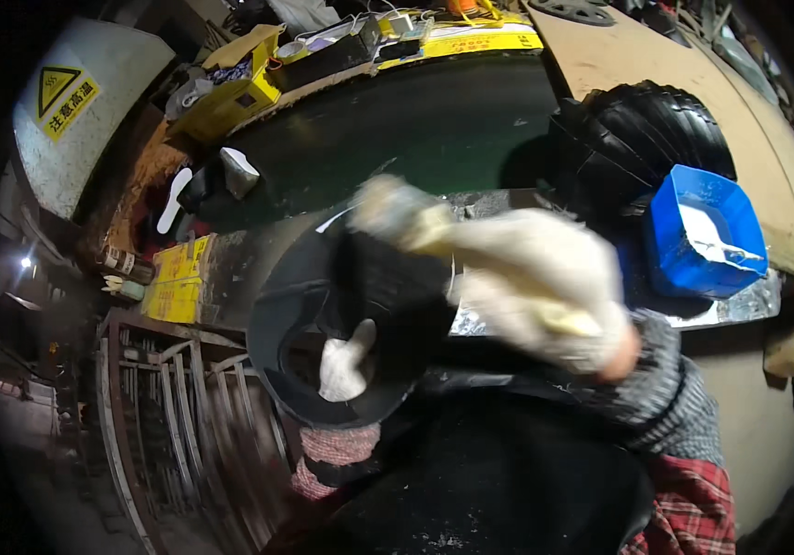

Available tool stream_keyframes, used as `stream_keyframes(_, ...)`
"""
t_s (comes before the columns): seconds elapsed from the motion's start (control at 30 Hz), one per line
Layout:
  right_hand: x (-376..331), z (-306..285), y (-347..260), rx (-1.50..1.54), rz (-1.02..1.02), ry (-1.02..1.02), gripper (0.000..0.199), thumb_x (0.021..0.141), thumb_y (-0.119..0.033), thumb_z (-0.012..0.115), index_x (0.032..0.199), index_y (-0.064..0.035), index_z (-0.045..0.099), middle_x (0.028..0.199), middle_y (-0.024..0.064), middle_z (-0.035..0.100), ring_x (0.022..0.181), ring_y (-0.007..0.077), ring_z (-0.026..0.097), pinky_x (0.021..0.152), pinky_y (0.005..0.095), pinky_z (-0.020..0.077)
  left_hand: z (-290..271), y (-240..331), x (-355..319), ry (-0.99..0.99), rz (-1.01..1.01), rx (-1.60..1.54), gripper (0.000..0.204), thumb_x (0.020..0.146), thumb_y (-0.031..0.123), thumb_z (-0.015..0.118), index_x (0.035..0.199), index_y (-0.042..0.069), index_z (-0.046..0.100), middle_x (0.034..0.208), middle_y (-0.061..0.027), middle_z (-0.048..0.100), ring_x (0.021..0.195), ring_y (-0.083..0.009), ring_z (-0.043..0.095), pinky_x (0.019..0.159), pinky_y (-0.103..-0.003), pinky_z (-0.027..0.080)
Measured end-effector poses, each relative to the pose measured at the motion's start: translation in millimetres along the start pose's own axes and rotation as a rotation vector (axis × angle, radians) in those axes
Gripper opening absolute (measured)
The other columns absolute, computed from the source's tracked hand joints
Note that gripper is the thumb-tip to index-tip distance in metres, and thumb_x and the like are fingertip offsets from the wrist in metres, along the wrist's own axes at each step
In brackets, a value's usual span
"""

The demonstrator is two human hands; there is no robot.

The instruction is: Apply glue to the edges and surfaces of shoe components using a brush.

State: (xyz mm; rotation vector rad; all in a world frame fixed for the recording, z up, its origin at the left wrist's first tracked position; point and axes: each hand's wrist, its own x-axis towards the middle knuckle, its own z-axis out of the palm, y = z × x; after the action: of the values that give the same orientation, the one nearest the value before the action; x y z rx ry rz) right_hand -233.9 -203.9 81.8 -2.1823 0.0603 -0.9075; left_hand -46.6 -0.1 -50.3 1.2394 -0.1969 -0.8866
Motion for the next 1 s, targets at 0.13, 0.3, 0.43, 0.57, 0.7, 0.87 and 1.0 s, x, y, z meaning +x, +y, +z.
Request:
stream_keyframes(0.13, 35, 45, 19, 0.373, 0.197, 0.125, 0.028, 0.090, -0.012, 0.065, 0.113, 0.0033, 0.062, 0.095, 0.0105, 0.068, 0.086, 0.0145, 0.064, 0.077, 0.0260, 0.0514, -12, 5, -5, -0.015, 0.000, -0.122, 0.020, 0.091, 0.013, 0.064, 0.073, 0.006, 0.058, 0.061, 0.0009, 0.052, 0.051, -0.0084, 0.050, 0.049, -0.024, 0.040)
stream_keyframes(0.3, -28, 11, 32, 0.279, 0.551, -0.063, 0.027, 0.093, -0.018, 0.059, 0.107, 0.0052, 0.064, 0.090, 0.0085, 0.068, 0.076, 0.0110, 0.063, 0.066, 0.0235, 0.0513, -28, 13, -1, 0.008, -0.002, -0.169, 0.017, 0.091, 0.014, 0.063, 0.078, 0.004, 0.059, 0.065, -0.0009, 0.054, 0.055, -0.0100, 0.052, 0.052, -0.024, 0.042)
stream_keyframes(0.43, 12, 24, 29, 0.255, 0.293, 0.363, 0.024, 0.098, -0.014, 0.049, 0.109, 0.0028, 0.061, 0.092, 0.0099, 0.067, 0.076, 0.0120, 0.063, 0.065, 0.0233, 0.0509, -4, 9, 9, -0.027, -0.005, -0.135, 0.015, 0.091, 0.014, 0.063, 0.082, 0.003, 0.060, 0.069, -0.0023, 0.057, 0.058, -0.0114, 0.054, 0.054, -0.025, 0.044)
stream_keyframes(0.57, 65, 58, -32, 0.382, 0.365, -0.456, 0.023, 0.089, -0.025, 0.059, 0.087, -0.0022, 0.060, 0.074, 0.0078, 0.062, 0.062, 0.0163, 0.061, 0.056, 0.0245, 0.0500, 21, 8, 19, -0.084, 0.017, -0.104, 0.015, 0.092, 0.015, 0.063, 0.086, 0.002, 0.060, 0.072, -0.0037, 0.059, 0.061, -0.0127, 0.057, 0.057, -0.025, 0.046)
stream_keyframes(0.7, 29, 60, -50, 0.067, -0.398, -0.307, 0.021, 0.082, -0.027, 0.066, 0.091, -0.0080, 0.068, 0.066, 0.0064, 0.061, 0.061, 0.0244, 0.063, 0.056, 0.0332, 0.0517, 28, 22, 17, -0.084, 0.039, -0.008, 0.015, 0.092, 0.015, 0.062, 0.090, 0.000, 0.061, 0.075, -0.0051, 0.061, 0.064, -0.0141, 0.059, 0.059, -0.026, 0.047)
stream_keyframes(0.87, -23, -2, 3, 0.302, 0.114, -0.414, 0.022, 0.086, -0.024, 0.070, 0.089, -0.0020, 0.070, 0.083, 0.0095, 0.072, 0.071, 0.0202, 0.069, 0.065, 0.0299, 0.0566, 23, 42, 20, -0.046, 0.111, 0.200, 0.018, 0.092, 0.016, 0.062, 0.095, -0.001, 0.063, 0.080, -0.0069, 0.064, 0.068, -0.0157, 0.062, 0.062, -0.027, 0.050)
stream_keyframes(1.0, -53, -23, 3, 0.217, 0.305, 0.089, 0.023, 0.086, -0.019, 0.069, 0.092, 0.0023, 0.068, 0.081, 0.0101, 0.071, 0.068, 0.0133, 0.067, 0.062, 0.0275, 0.0550, 32, 47, 22, -0.105, 0.168, 0.378, 0.020, 0.092, 0.016, 0.062, 0.100, -0.003, 0.062, 0.084, -0.0082, 0.066, 0.072, -0.0167, 0.063, 0.065, -0.027, 0.051)
